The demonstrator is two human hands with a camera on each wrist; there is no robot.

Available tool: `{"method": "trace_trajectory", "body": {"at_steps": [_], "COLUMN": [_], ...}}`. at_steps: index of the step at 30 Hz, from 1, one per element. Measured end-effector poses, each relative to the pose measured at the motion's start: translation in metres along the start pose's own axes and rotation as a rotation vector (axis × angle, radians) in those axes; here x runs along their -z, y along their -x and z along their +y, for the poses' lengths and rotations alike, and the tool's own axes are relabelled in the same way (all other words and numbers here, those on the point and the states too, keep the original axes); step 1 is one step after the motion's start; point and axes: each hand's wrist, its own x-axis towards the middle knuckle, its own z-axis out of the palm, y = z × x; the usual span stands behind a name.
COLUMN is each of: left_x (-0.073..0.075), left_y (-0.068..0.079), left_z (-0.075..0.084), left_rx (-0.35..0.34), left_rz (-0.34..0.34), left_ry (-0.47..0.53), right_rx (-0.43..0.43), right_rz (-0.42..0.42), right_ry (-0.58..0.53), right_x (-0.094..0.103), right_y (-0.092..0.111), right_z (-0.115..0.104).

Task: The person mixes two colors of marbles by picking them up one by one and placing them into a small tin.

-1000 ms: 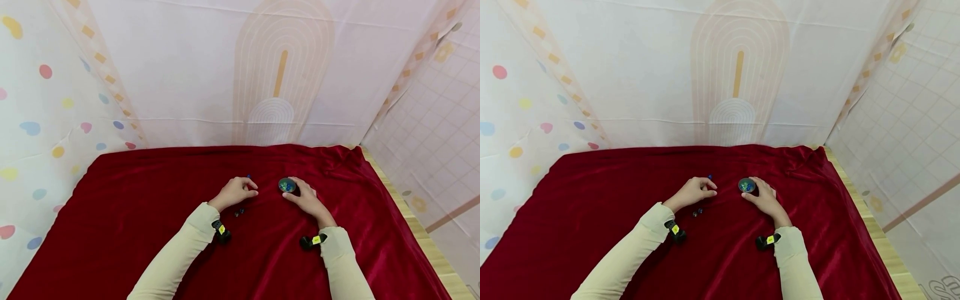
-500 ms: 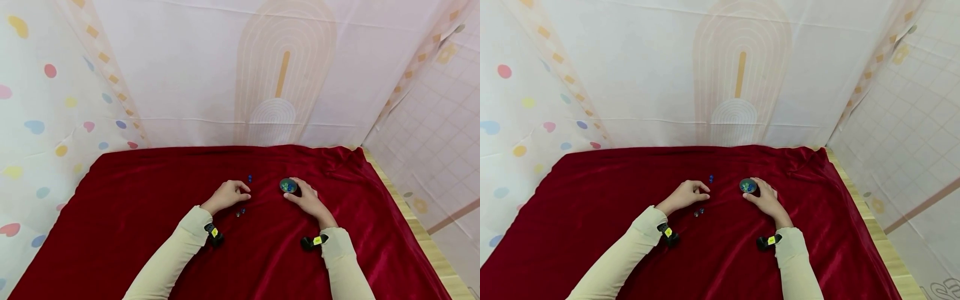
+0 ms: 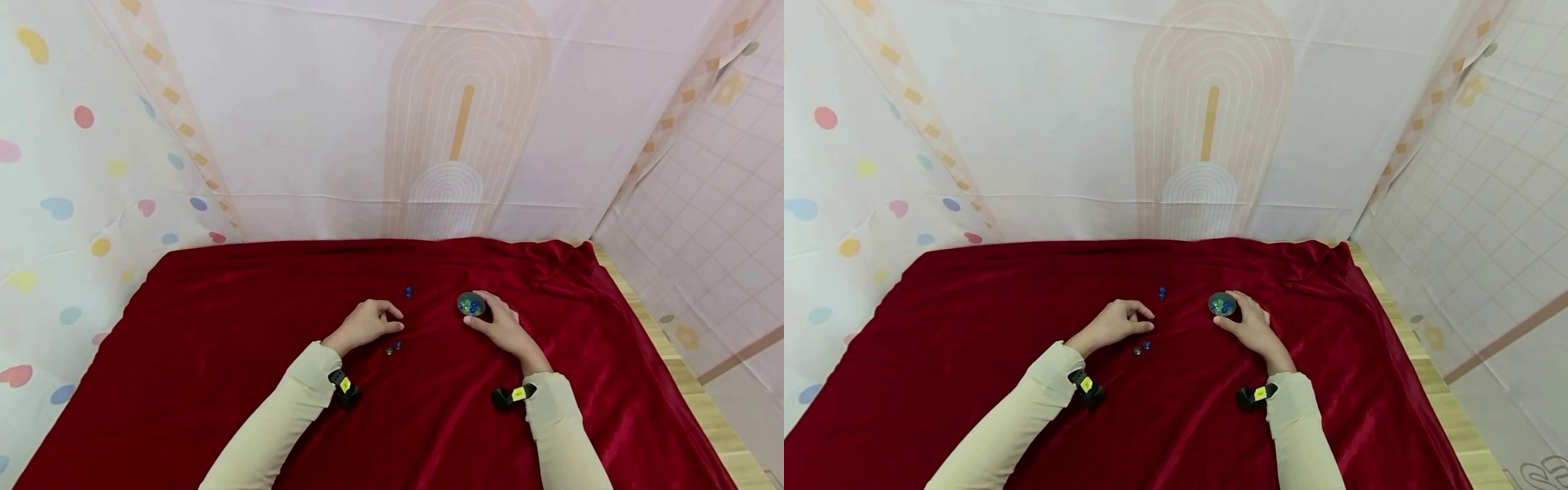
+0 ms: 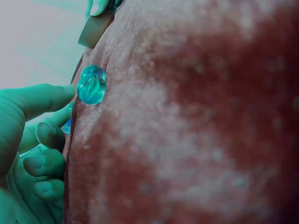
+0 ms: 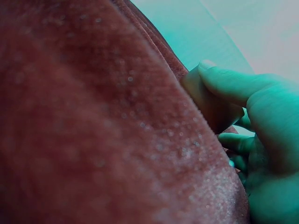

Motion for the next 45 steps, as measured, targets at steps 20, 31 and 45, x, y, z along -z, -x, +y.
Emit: {"method": "trace_trajectory", "body": {"at_steps": [20,31,45], "left_x": [-0.0031,-0.0036,-0.0035], "left_y": [-0.0003,-0.0013,-0.0014], "left_z": [-0.0074,-0.0064,-0.0036], "left_rx": [0.026,0.037,0.024], "left_rz": [0.030,0.032,0.028], "left_ry": [-0.037,-0.048,-0.073], "right_rx": [-0.018,-0.028,-0.026], "right_rz": [-0.007,-0.012,-0.011], "right_ry": [0.000,-0.019,-0.009], "right_x": [-0.0008,-0.0002,-0.0005], "right_y": [0.0002,0.0009,0.0010], "right_z": [0.0004,-0.0025,-0.0015]}}
